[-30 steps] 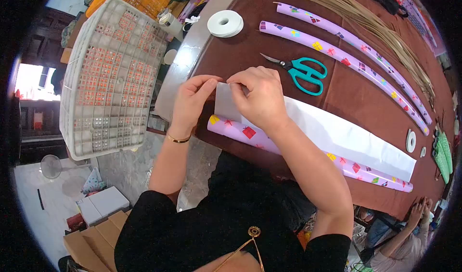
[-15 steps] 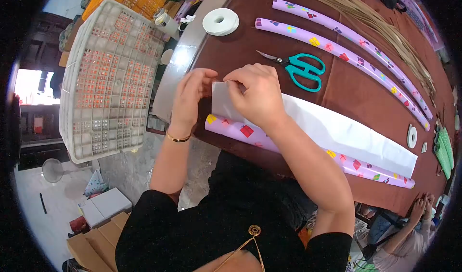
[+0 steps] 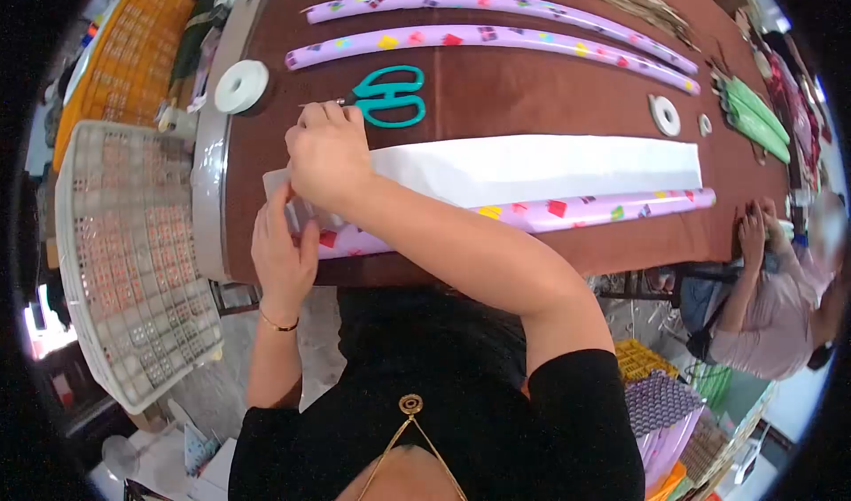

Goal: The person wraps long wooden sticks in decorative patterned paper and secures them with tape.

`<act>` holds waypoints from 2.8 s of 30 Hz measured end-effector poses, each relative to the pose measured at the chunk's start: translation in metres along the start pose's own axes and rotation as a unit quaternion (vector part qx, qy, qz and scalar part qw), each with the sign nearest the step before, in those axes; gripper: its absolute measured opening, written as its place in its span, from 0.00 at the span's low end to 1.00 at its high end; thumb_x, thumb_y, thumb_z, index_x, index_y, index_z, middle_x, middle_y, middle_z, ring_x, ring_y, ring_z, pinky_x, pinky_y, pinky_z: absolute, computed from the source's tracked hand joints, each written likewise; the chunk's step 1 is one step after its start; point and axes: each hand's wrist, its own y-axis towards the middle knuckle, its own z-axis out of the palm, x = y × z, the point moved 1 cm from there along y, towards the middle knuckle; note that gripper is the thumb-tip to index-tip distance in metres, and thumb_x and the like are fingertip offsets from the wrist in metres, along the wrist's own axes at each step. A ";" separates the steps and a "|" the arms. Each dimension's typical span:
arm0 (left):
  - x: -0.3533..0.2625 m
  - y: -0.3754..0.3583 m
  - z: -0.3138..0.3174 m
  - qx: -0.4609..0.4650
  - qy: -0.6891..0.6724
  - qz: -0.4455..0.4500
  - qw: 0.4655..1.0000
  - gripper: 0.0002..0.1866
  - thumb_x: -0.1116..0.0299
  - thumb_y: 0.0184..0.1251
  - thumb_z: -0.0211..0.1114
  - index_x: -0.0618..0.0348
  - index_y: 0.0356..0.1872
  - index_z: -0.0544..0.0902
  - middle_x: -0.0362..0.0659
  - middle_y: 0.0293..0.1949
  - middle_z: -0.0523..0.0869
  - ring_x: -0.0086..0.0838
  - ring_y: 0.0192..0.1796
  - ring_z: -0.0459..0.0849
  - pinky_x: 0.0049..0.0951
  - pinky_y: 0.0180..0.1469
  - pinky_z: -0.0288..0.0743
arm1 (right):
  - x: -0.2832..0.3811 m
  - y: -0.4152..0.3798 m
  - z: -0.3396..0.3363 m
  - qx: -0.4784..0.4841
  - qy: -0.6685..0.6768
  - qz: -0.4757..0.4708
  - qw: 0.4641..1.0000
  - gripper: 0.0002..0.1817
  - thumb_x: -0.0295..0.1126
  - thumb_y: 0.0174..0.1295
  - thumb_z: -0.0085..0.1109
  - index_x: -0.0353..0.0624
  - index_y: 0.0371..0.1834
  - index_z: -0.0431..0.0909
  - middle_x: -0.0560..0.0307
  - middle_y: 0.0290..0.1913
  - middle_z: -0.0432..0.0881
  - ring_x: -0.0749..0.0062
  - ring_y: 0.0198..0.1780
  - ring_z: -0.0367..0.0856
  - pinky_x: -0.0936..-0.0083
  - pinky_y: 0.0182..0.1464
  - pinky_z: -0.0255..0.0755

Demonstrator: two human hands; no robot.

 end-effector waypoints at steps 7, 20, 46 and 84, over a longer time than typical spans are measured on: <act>0.000 0.002 0.001 0.053 0.054 0.049 0.996 0.15 0.67 0.65 0.65 0.62 0.50 0.83 0.49 0.54 0.83 0.47 0.53 0.81 0.42 0.56 0.75 | -0.077 -0.011 -0.106 0.023 -0.149 0.060 0.987 0.01 0.29 0.48 0.63 0.45 0.23 0.83 0.54 0.34 0.82 0.53 0.44 0.81 0.55 0.45 0.76; 0.024 -0.005 -0.015 0.087 0.083 0.061 0.991 0.14 0.67 0.69 0.62 0.60 0.52 0.84 0.49 0.58 0.82 0.46 0.59 0.80 0.42 0.61 0.74 | -0.345 -0.318 -0.685 -0.150 -0.388 0.506 0.755 0.20 0.47 0.61 0.58 0.41 0.38 0.87 0.49 0.31 0.87 0.60 0.35 0.86 0.67 0.39 0.76; -0.085 0.094 0.061 0.199 -0.125 0.119 0.965 0.21 0.66 0.65 0.66 0.60 0.59 0.79 0.53 0.55 0.84 0.49 0.58 0.81 0.42 0.61 0.74 | -0.181 -0.084 -0.254 0.070 -0.158 0.089 0.981 0.09 0.23 0.58 0.60 0.41 0.42 0.84 0.50 0.41 0.85 0.50 0.46 0.83 0.60 0.49 0.77; -0.117 0.167 0.131 0.514 -0.297 -0.067 0.802 0.13 0.70 0.59 0.72 0.65 0.43 0.87 0.38 0.38 0.88 0.20 0.42 0.81 0.23 0.49 0.73 | -0.131 -0.087 -0.205 -0.052 -0.159 0.006 0.986 0.07 0.26 0.45 0.67 0.49 0.28 0.83 0.63 0.33 0.78 0.63 0.41 0.77 0.64 0.49 0.68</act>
